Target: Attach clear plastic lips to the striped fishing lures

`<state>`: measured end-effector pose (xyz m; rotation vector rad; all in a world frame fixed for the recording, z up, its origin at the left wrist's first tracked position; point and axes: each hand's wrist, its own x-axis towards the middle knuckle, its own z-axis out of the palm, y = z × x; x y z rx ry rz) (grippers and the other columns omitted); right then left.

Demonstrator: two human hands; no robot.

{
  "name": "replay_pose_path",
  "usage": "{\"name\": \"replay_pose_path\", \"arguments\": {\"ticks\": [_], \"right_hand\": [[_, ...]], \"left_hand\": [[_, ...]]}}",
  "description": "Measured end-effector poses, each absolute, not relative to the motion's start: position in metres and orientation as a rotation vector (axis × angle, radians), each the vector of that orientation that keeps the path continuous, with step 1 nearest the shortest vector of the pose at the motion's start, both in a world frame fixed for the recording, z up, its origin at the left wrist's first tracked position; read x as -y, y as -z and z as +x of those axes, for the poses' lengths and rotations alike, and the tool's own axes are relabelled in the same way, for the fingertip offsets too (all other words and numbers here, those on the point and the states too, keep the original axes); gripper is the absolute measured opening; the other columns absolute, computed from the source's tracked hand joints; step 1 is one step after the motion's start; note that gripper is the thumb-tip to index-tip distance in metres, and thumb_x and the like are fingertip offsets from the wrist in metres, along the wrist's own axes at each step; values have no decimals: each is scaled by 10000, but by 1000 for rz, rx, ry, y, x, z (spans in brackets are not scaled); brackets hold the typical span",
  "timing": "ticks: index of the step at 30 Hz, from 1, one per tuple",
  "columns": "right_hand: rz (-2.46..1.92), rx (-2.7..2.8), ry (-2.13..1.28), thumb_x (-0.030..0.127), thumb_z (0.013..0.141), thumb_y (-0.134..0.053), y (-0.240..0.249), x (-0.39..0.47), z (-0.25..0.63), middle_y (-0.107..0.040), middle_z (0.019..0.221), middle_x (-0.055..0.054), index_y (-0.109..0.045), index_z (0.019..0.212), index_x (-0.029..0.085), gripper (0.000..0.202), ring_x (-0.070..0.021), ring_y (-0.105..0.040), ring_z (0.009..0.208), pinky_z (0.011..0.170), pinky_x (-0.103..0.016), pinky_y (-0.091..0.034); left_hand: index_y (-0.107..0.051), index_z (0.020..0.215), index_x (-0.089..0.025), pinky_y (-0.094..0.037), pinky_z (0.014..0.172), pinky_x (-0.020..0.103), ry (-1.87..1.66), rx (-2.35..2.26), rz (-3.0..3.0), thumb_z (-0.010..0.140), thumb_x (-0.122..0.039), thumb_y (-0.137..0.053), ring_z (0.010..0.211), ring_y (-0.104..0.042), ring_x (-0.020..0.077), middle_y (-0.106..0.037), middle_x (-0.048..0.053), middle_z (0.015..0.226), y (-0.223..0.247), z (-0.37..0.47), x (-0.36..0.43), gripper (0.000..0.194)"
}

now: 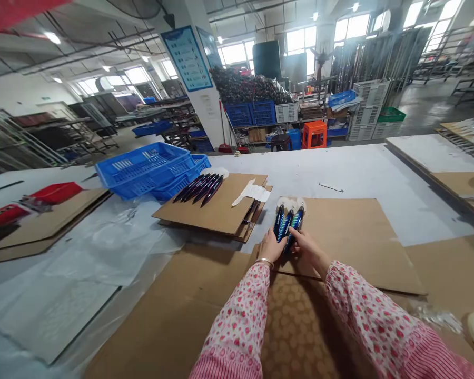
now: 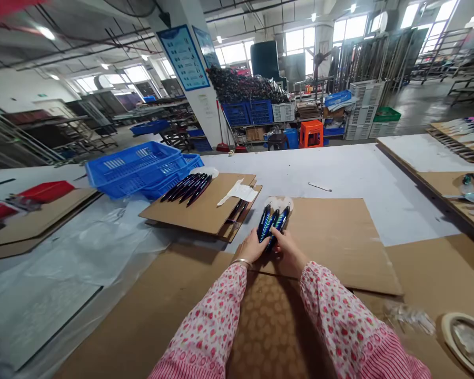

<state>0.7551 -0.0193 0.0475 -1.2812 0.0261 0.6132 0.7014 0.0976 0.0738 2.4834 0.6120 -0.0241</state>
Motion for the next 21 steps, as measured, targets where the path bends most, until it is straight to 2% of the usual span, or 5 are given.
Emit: {"name": "replay_pose_path", "arguments": {"ticks": [4, 8, 15, 19, 21], "right_hand": [[-1310, -63, -570, 459, 690, -772, -66, 31, 734, -643, 654, -9, -583, 867, 185, 377, -163, -592, 574, 452, -239, -446], [-1292, -9, -563, 491, 636, -796, -96, 77, 670, -713, 871, -59, -606, 960, 187, 483, -252, -668, 836, 647, -312, -546], [-1385, 106, -658, 530, 782, -713, -86, 221, 498, -704, 1091, -74, -589, 1155, 221, 500, -275, -642, 1065, 948, -413, -518], [-1435, 91, -741, 509, 819, -688, -75, 270, 452, -701, 1097, -70, -585, 1150, 206, 461, -263, -647, 1044, 948, -406, -509], [-1555, 156, -714, 493, 847, -658, -75, 285, 453, -696, 1122, -81, -579, 1168, 193, 447, -264, -645, 1048, 934, -396, -504]], "left_hand": [[-394, 1334, -118, -485, 868, 362, 8, -611, 2423, 897, -417, -534, 1077, -661, 295, -675, 199, 1187, -102, 679, -71, 548], [-273, 1436, -113, -484, 948, 353, -55, -614, 2353, 914, -373, -499, 1191, -610, 267, -603, 217, 1316, -121, 609, -23, 625], [14, 1530, -219, -397, 1125, 445, -41, -614, 2022, 936, -428, -404, 1408, -409, 258, -373, 186, 1542, -64, 413, 118, 756], [10, 1523, -182, -395, 1124, 445, 72, -664, 2013, 948, -422, -359, 1434, -367, 259, -317, 206, 1569, -49, 360, 164, 724], [-83, 1509, -163, -440, 1071, 427, 104, -652, 2041, 963, -421, -309, 1377, -456, 261, -424, 209, 1508, -54, 358, 166, 645]]}}
